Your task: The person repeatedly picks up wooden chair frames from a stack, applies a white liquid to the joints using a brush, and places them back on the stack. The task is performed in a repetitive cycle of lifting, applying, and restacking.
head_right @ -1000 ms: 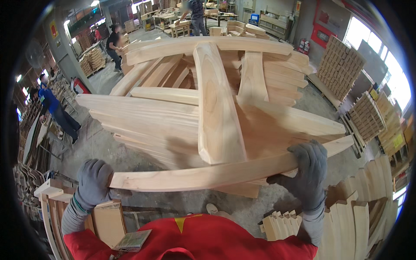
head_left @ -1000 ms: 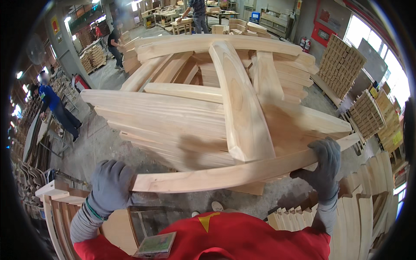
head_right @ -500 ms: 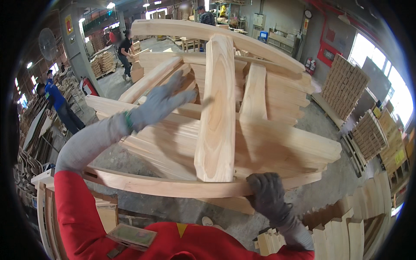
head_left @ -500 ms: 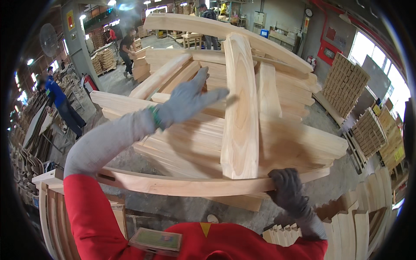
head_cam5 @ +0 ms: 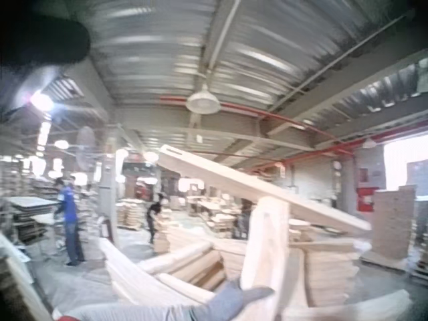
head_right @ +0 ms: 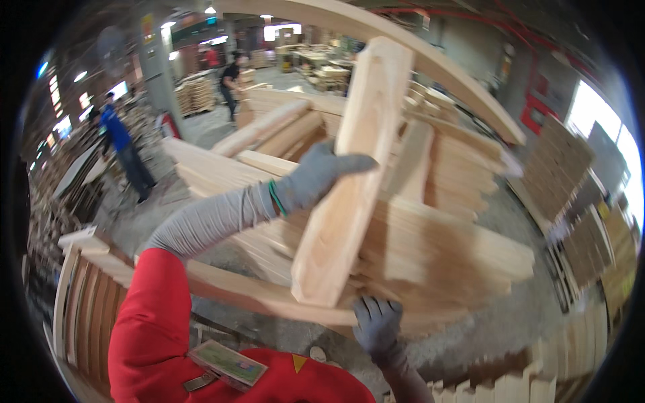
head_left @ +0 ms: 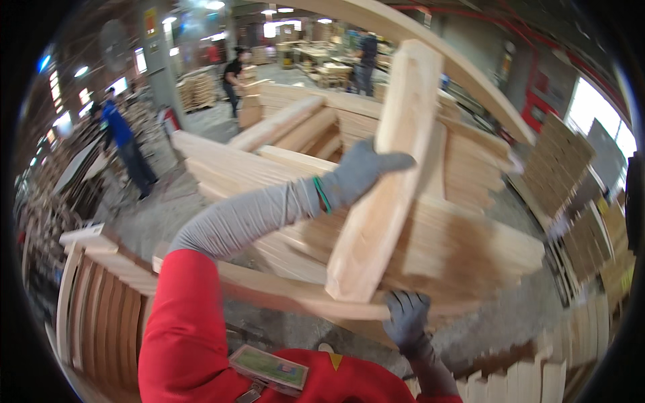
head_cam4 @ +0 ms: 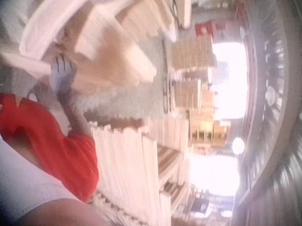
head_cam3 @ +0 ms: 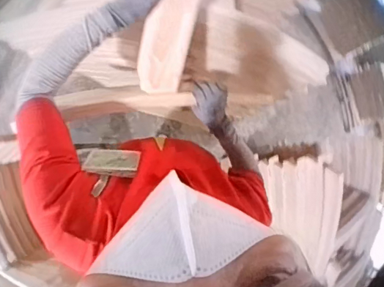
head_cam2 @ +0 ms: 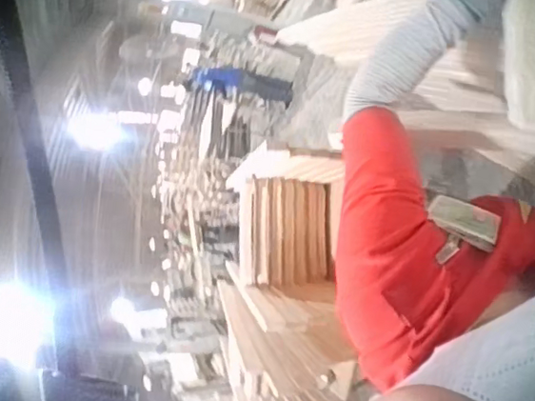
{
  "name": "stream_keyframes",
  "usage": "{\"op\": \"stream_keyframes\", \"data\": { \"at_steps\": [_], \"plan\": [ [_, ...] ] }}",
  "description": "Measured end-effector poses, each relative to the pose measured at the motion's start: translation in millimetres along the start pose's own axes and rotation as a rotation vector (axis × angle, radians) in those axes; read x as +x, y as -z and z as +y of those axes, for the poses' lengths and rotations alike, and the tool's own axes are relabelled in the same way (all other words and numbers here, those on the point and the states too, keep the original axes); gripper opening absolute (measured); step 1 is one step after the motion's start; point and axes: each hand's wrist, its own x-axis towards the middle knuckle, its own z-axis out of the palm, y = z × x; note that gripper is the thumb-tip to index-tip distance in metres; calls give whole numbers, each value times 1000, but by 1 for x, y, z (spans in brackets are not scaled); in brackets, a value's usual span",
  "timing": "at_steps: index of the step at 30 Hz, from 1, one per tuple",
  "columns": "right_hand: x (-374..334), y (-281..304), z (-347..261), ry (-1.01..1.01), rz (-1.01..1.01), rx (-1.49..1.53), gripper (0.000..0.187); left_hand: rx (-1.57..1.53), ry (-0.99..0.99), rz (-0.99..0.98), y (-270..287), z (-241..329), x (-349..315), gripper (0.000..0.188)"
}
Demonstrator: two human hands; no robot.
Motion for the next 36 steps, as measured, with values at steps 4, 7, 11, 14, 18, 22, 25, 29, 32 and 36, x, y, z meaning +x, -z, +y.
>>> {"op": "stream_keyframes", "data": {
  "at_steps": [4, 7, 11, 14, 18, 22, 25, 29, 32, 36],
  "plan": [
    [4, 35, -10, 67, 33, -178, 33, 249, -425, 17, 23, 35, -51, 36],
    [24, 60, -17, 73, 185, -349, 27, -158, -313, 77, 32, 80, -85, 30],
    [58, 42, -19, -15, 474, -304, 43, -92, -635, 200, 52, 117, -116, 32],
    [79, 40, -32, -39, 653, -157, 49, -72, -854, 264, 55, 154, -140, 37],
    [104, 22, -68, 212, 667, 369, 52, -47, -947, 345, 71, 184, -182, 37],
    [114, -16, -116, 377, 164, 761, 87, 119, -1386, 532, 103, 197, -198, 37],
    [116, -50, -144, 459, -117, 906, 97, 599, -1589, 817, 117, 198, -217, 35],
    [99, -114, -169, 269, -415, 1337, 95, 1965, -1593, 1451, 162, 213, -276, 34],
    [125, -106, -206, -199, -482, 1582, 77, 2332, -1474, 1496, 180, 220, -325, 33],
    [174, -108, -224, -252, -261, 1485, 65, 2487, -1204, 1599, 207, 231, -386, 32]
  ]
}}
